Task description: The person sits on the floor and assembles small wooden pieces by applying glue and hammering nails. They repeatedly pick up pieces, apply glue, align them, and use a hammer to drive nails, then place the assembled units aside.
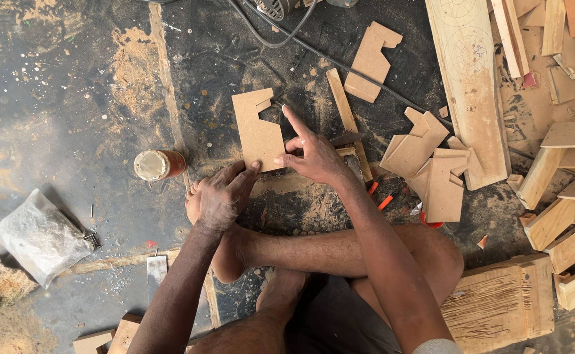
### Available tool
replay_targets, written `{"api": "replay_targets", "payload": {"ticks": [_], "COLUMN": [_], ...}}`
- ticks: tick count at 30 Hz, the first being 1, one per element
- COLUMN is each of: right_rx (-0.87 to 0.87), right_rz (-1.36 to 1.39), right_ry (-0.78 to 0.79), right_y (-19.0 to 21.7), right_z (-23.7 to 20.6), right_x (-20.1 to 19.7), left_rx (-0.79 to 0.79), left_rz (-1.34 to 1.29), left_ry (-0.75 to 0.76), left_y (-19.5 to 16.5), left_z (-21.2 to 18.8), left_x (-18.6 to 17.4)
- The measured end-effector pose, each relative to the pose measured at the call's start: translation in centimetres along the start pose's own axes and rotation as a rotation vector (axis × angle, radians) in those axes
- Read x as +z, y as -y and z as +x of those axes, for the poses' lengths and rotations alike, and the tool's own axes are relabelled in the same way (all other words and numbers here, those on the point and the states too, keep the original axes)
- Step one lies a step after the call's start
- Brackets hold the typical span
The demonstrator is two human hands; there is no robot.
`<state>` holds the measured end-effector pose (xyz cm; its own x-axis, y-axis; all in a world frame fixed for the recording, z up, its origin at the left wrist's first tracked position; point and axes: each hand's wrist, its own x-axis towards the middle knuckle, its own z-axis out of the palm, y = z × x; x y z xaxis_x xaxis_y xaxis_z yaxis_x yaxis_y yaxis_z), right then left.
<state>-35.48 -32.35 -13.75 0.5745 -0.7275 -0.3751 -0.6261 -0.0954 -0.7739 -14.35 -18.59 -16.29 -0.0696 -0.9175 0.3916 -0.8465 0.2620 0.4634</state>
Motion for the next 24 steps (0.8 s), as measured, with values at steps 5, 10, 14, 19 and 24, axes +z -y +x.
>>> {"api": "replay_targets", "payload": {"ticks": [5, 10, 14, 19, 24], "right_rx": [-0.046, -0.071, -0.063, -0.097, -0.133], "right_rz": [0.003, -0.03, -0.043, -0.056, -0.046], "right_ry": [0.006, 0.007, 0.02, 0.005, -0.014], "right_y": [-0.1, 0.1, 0.5, 0.7, 0.5], "right_z": [-0.2, -0.5, -0.7, -1.0, -0.9], "right_x": [0.2, 0.2, 0.3, 0.7, 1.2], "left_rx": [-0.021, -0.015, -0.025, -0.022, -0.401], "left_rz": [-0.021, -0.024, -0.034, -0.014, -0.145], "left_ry": [0.027, 0.001, -0.005, 0.022, 0.083], "left_y": [-0.1, -0.3, -0.4, -0.2, -0.6], "left_z": [-0.1, -0.2, -0.4, -0.8, -2.6], "left_x": [-0.3, -0.4, -0.6, -1.3, -1.0]}}
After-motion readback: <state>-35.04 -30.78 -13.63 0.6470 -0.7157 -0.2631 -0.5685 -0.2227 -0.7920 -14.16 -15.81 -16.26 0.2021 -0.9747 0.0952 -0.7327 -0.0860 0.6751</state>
